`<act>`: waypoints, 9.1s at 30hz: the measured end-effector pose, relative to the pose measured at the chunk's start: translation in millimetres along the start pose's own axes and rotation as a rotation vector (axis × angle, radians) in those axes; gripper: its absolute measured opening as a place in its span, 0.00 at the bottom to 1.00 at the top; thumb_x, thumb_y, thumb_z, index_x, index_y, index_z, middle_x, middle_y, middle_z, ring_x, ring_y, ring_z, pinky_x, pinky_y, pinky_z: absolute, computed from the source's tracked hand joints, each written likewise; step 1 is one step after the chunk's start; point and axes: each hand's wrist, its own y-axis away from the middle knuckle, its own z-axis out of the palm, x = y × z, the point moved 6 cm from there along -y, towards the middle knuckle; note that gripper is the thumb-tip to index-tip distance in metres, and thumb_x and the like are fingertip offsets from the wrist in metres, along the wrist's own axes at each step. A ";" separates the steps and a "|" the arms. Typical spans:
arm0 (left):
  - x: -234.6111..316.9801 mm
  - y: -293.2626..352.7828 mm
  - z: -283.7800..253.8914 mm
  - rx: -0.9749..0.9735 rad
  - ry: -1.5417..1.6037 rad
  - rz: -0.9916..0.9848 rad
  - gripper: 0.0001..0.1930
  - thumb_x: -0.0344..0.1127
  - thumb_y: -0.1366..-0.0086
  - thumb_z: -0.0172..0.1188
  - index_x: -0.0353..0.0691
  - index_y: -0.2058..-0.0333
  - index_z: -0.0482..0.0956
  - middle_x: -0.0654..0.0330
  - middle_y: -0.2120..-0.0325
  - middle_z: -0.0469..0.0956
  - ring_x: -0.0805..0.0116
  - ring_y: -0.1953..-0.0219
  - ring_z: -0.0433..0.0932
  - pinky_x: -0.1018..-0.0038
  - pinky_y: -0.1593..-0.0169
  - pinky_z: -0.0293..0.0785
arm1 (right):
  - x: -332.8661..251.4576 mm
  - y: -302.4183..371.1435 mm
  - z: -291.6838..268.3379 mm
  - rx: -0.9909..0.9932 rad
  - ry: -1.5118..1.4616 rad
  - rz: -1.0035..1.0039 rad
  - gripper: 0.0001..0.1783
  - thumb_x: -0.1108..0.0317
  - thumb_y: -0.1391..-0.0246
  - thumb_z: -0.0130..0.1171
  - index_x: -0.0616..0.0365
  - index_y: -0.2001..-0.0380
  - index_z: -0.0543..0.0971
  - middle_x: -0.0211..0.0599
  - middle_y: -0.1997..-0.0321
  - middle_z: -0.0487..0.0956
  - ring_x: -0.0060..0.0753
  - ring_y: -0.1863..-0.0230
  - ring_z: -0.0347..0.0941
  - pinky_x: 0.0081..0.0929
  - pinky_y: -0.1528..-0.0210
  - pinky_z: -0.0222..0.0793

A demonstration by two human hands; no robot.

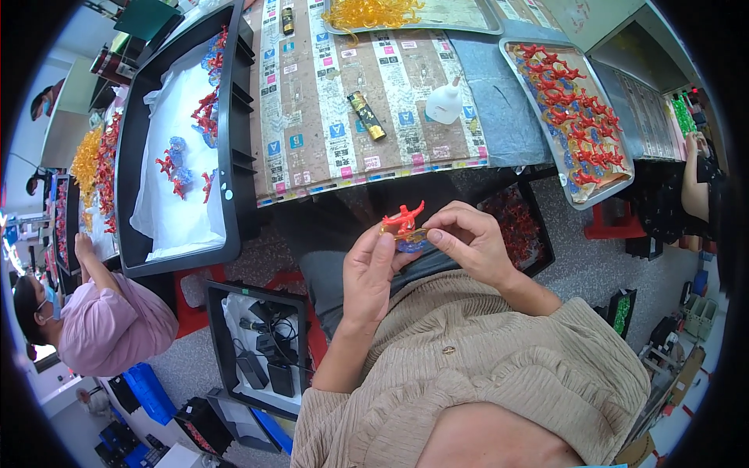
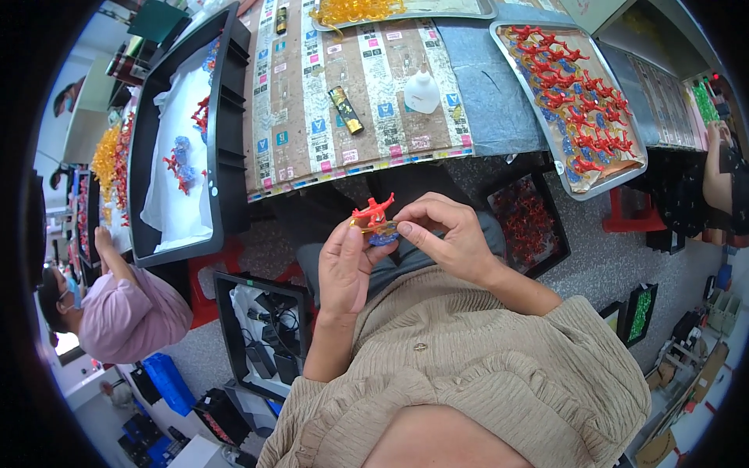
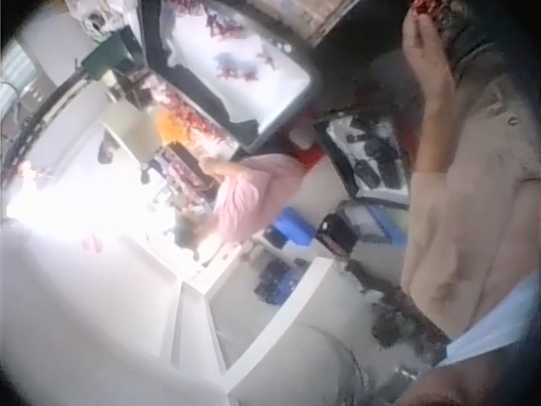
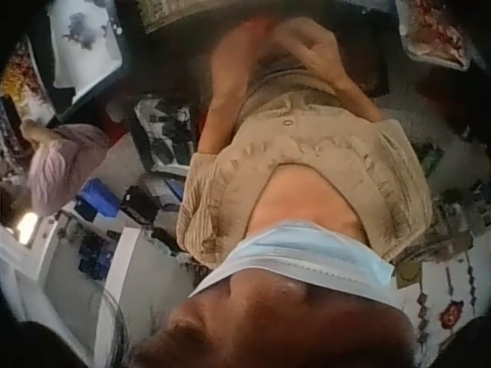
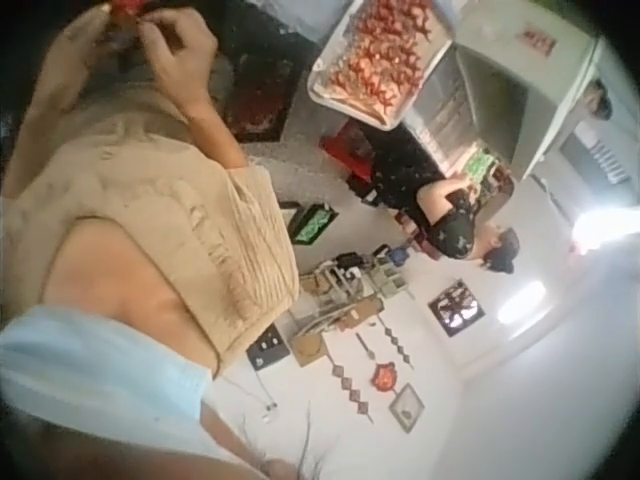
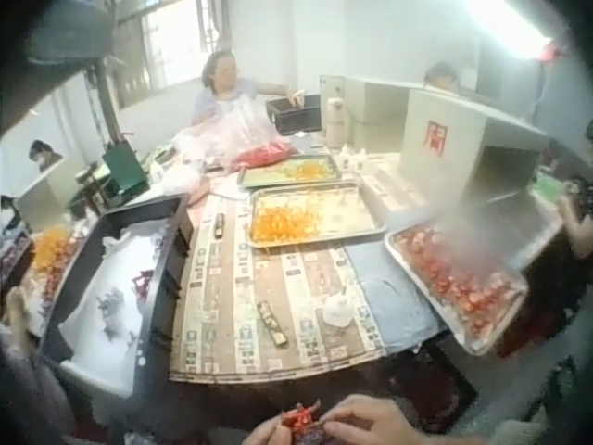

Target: The person assembles toy figurines by taking figures from a tray, applying glue onto them using a glue bottle, and attaching plastic accessories by hand.

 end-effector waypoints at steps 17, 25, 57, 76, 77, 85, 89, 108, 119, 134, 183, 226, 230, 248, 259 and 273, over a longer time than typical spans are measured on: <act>29.3 12.0 37.2 0.158 -1.157 0.784 0.18 0.24 0.47 0.67 0.31 0.56 0.79 0.58 0.64 0.74 0.69 0.63 0.75 0.77 0.60 0.73 | 6.7 -1.6 12.8 0.019 -0.211 0.037 0.18 0.67 0.44 0.62 0.66 0.53 0.76 0.35 0.56 0.74 0.21 0.59 0.73 0.17 0.59 0.71; 24.6 10.5 41.4 0.165 -1.269 1.019 0.19 0.22 0.54 0.69 0.32 0.60 0.80 0.57 0.68 0.74 0.64 0.67 0.73 0.73 0.65 0.71 | 4.8 2.2 16.9 -0.058 -0.287 0.114 0.21 0.64 0.44 0.62 0.69 0.52 0.75 0.33 0.56 0.72 0.17 0.57 0.69 0.15 0.58 0.69; -12.3 -7.5 36.4 -0.014 -0.417 0.262 0.10 0.21 0.47 0.67 0.35 0.65 0.77 0.63 0.62 0.70 0.75 0.60 0.72 0.80 0.56 0.68 | -30.7 1.4 -49.8 -0.033 -0.034 -0.070 0.08 0.73 0.48 0.63 0.60 0.63 0.82 0.33 0.63 0.77 0.22 0.62 0.74 0.20 0.60 0.71; -8.1 9.6 -5.3 0.006 -0.602 0.113 0.14 0.19 0.41 0.59 0.31 0.54 0.77 0.58 0.55 0.72 0.73 0.57 0.73 0.80 0.53 0.72 | -27.2 -137.6 -426.2 0.778 0.753 -0.054 0.09 0.73 0.52 0.62 0.59 0.64 0.82 0.32 0.72 0.83 0.21 0.74 0.77 0.22 0.67 0.73; -6.5 13.3 -9.4 0.039 -0.605 0.094 0.14 0.19 0.41 0.59 0.31 0.55 0.77 0.58 0.55 0.72 0.73 0.56 0.74 0.80 0.53 0.72 | -19.2 -144.7 -431.2 0.779 0.750 -0.059 0.09 0.73 0.52 0.62 0.59 0.64 0.82 0.32 0.72 0.83 0.21 0.74 0.77 0.22 0.67 0.73; 12.0 26.0 -24.1 0.122 -0.645 0.086 0.13 0.20 0.40 0.58 0.30 0.55 0.77 0.57 0.56 0.73 0.72 0.57 0.74 0.79 0.56 0.74 | 0.6 -152.4 -443.4 0.747 0.618 0.117 0.11 0.70 0.52 0.61 0.59 0.64 0.82 0.34 0.71 0.83 0.23 0.72 0.79 0.23 0.67 0.75; 46.6 35.2 -29.3 0.145 -0.681 0.181 0.13 0.19 0.41 0.57 0.29 0.56 0.77 0.57 0.58 0.73 0.71 0.58 0.75 0.78 0.56 0.74 | -42.5 -133.7 -426.9 0.907 1.000 -0.072 0.16 0.63 0.53 0.62 0.59 0.61 0.82 0.37 0.67 0.83 0.29 0.64 0.80 0.28 0.60 0.74; 294.7 -50.8 -114.5 0.158 -1.784 0.376 0.15 0.27 0.47 0.61 0.38 0.58 0.81 0.53 0.65 0.77 0.65 0.66 0.77 0.71 0.59 0.73 | -50.3 36.8 -91.0 -0.156 0.381 0.001 0.06 0.74 0.53 0.64 0.64 0.69 0.82 0.38 0.71 0.80 0.29 0.70 0.76 0.22 0.67 0.70; 267.3 -81.1 -123.0 -0.015 -2.192 0.313 0.09 0.23 0.57 0.60 0.35 0.75 0.72 0.50 0.73 0.70 0.49 0.66 0.72 0.60 0.60 0.68 | -15.6 49.2 -50.3 -0.283 0.168 -0.024 0.09 0.68 0.45 0.60 0.61 0.64 0.81 0.41 0.67 0.80 0.38 0.65 0.78 0.29 0.63 0.72; 104.3 26.2 58.4 -0.257 -1.732 0.736 0.15 0.20 0.49 0.65 0.35 0.61 0.80 0.55 0.66 0.74 0.60 0.65 0.76 0.71 0.63 0.75 | -78.2 -4.0 10.1 -0.054 0.273 -0.577 0.22 0.68 0.48 0.63 0.57 0.49 0.75 0.42 0.52 0.75 0.40 0.52 0.74 0.32 0.52 0.72; 6.9 3.5 -11.0 0.027 0.126 -0.030 0.21 0.24 0.38 0.58 0.34 0.45 0.69 0.54 0.49 0.73 0.69 0.55 0.78 0.74 0.51 0.78 | -9.2 -104.0 -59.5 0.281 0.023 -0.128 0.25 0.66 0.47 0.63 0.60 0.46 0.72 0.32 0.56 0.78 0.21 0.55 0.72 0.20 0.52 0.68; 35.1 7.3 -10.9 0.161 -0.446 0.361 0.21 0.17 0.46 0.65 0.30 0.52 0.73 0.61 0.54 0.68 0.74 0.57 0.74 0.80 0.55 0.75 | -41.0 -1.3 -20.5 0.205 0.197 -0.315 0.23 0.63 0.62 0.75 0.58 0.63 0.78 0.32 0.68 0.76 0.25 0.68 0.70 0.22 0.66 0.64; 35.8 7.5 -10.4 0.167 -0.447 0.355 0.21 0.17 0.46 0.65 0.30 0.53 0.73 0.62 0.54 0.68 0.75 0.58 0.74 0.81 0.57 0.74 | -40.9 -2.2 -20.3 0.201 0.236 -0.330 0.23 0.63 0.62 0.76 0.58 0.63 0.78 0.33 0.68 0.76 0.26 0.67 0.70 0.23 0.66 0.65; 36.5 8.4 -11.2 0.188 -0.433 0.350 0.20 0.19 0.45 0.65 0.30 0.53 0.73 0.62 0.57 0.69 0.75 0.59 0.74 0.82 0.57 0.73 | -40.0 0.7 -20.8 0.217 0.182 -0.303 0.23 0.63 0.61 0.75 0.58 0.62 0.77 0.33 0.67 0.76 0.26 0.67 0.70 0.22 0.66 0.65; 30.6 7.0 -8.8 0.155 -0.473 0.322 0.18 0.20 0.44 0.64 0.28 0.54 0.74 0.61 0.58 0.69 0.75 0.61 0.75 0.81 0.59 0.74 | -44.2 0.9 -17.3 0.213 0.169 -0.342 0.24 0.63 0.62 0.75 0.59 0.62 0.77 0.32 0.66 0.76 0.24 0.67 0.69 0.21 0.66 0.64; 15.4 3.4 -11.6 0.090 -0.100 0.026 0.16 0.31 0.36 0.60 0.32 0.51 0.73 0.58 0.62 0.79 0.72 0.64 0.79 0.74 0.57 0.79 | -45.5 1.5 -19.7 0.231 0.152 -0.327 0.24 0.64 0.62 0.76 0.59 0.62 0.77 0.33 0.66 0.76 0.24 0.67 0.70 0.21 0.65 0.65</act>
